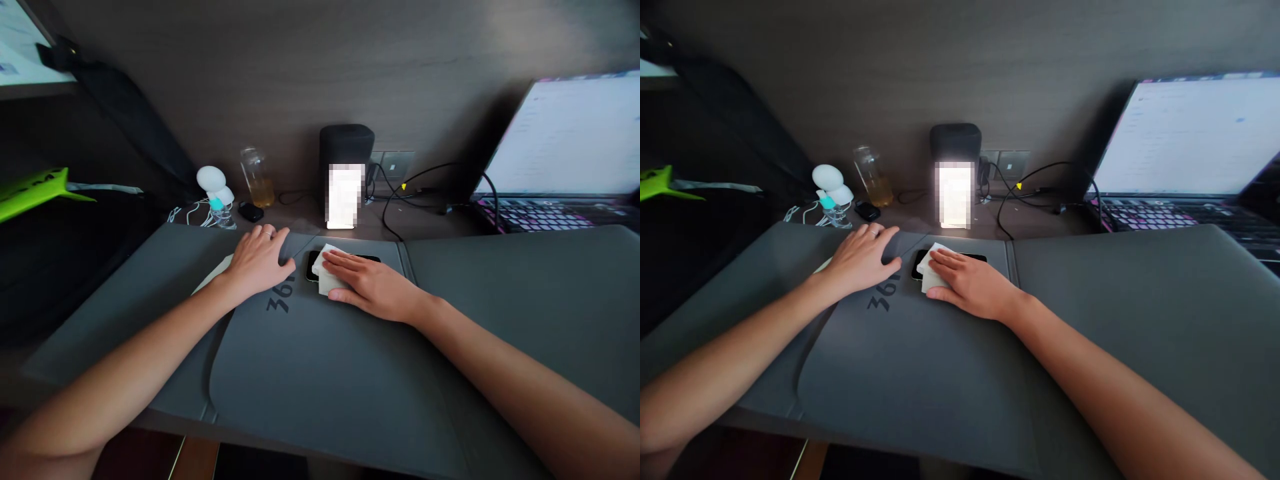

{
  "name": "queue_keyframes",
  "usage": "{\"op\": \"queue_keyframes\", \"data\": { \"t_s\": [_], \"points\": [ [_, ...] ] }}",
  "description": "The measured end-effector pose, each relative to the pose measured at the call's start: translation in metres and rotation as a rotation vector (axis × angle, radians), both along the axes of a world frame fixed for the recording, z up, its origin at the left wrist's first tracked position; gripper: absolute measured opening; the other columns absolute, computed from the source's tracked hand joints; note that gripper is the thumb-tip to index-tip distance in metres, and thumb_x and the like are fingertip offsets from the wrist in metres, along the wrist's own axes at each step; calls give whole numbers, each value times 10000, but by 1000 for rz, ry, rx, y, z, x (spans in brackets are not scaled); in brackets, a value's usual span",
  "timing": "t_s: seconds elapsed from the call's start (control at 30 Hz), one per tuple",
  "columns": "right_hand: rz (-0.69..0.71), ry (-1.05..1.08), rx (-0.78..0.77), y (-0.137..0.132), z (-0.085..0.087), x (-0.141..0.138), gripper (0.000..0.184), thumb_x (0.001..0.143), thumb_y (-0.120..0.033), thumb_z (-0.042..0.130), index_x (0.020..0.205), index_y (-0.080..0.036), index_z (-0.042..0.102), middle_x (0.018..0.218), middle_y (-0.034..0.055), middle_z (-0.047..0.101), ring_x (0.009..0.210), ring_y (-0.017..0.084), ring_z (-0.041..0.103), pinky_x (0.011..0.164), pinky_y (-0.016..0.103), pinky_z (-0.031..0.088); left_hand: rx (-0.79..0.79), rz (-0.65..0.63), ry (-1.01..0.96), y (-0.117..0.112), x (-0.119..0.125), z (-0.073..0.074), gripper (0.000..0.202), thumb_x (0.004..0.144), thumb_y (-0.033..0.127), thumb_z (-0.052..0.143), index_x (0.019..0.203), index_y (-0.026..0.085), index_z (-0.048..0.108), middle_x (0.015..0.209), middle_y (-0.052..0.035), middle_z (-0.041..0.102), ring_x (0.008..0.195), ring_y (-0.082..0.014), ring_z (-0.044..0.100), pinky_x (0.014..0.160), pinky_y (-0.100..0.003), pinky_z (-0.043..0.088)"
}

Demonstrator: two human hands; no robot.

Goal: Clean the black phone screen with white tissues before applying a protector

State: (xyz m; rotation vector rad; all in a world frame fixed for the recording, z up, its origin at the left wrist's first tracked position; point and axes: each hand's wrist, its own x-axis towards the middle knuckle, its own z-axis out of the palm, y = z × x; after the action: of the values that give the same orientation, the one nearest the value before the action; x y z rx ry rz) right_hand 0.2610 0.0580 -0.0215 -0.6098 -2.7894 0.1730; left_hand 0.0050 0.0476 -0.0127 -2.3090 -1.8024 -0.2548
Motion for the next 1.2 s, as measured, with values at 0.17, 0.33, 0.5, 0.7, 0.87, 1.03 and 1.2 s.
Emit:
{"op": "queue_keyframes", "data": {
  "t_s": [0.17, 0.33, 0.5, 0.7, 0.87, 1.03, 1.2],
  "points": [
    [32, -9, -11, -4, 2, -4, 745, 954, -581, 453, 1449, -26, 401, 1529, 209, 337, 1448, 301, 273, 1185, 478, 307, -1, 9, 85, -7, 5, 0, 617, 841, 416, 539, 1382, 129, 470, 1150, -181, 584, 1057, -375, 539, 892, -490, 421],
    [28, 19, -34, 0, 5, 2, 504, 1007, -463, 419, 1365, -127, 535, 1467, 133, 476, 1380, 263, 421, 1138, 467, 398, 86, -182, -68, -9, 7, 2, 473, 910, 390, 495, 1332, 175, 488, 1271, -139, 550, 1131, -327, 519, 966, -456, 401],
    [21, 38, -9, 0, 4, -3, 662, 952, -549, 488, 1415, -76, 464, 1502, 181, 405, 1426, 301, 332, 1168, 502, 338, 34, -446, -234, -13, 17, 5, 301, 961, 312, 473, 1237, 209, 531, 1179, -74, 623, 1110, -264, 539, 989, -408, 421],
    [51, 10, -41, 2, 4, -2, 521, 1010, -459, 418, 1378, -102, 511, 1442, 154, 508, 1396, 244, 400, 1157, 449, 369, -62, -559, -279, -16, 18, 2, 456, 995, 420, 480, 1401, 223, 413, 1382, -90, 534, 1278, -253, 473, 1078, -390, 391],
    [96, 58, -53, -2, 8, -2, 680, 933, -561, 517, 1423, -93, 458, 1490, 167, 442, 1434, 277, 325, 1175, 468, 332, -166, -577, -266, -14, 17, -4, 600, 986, 488, 484, 1501, 244, 298, 1533, -90, 396, 1392, -267, 385, 1133, -399, 355],
    [37, 42, -88, 2, 7, 7, 494, 995, -454, 456, 1386, -159, 514, 1461, 122, 496, 1374, 256, 435, 1122, 462, 417, -250, -580, -267, -15, 17, -10, 679, 976, 513, 490, 1543, 267, 209, 1593, -62, 282, 1438, -260, 318, 1157, -396, 336],
    [80, 53, -57, 3, 4, 2, 567, 1002, -417, 455, 1464, -92, 396, 1526, 154, 388, 1457, 248, 274, 1202, 462, 286, -308, -567, -254, -15, 14, -13, 742, 994, 493, 454, 1571, 263, 48, 1633, -50, 126, 1485, -235, 183, 1190, -367, 265]
  ]
}}
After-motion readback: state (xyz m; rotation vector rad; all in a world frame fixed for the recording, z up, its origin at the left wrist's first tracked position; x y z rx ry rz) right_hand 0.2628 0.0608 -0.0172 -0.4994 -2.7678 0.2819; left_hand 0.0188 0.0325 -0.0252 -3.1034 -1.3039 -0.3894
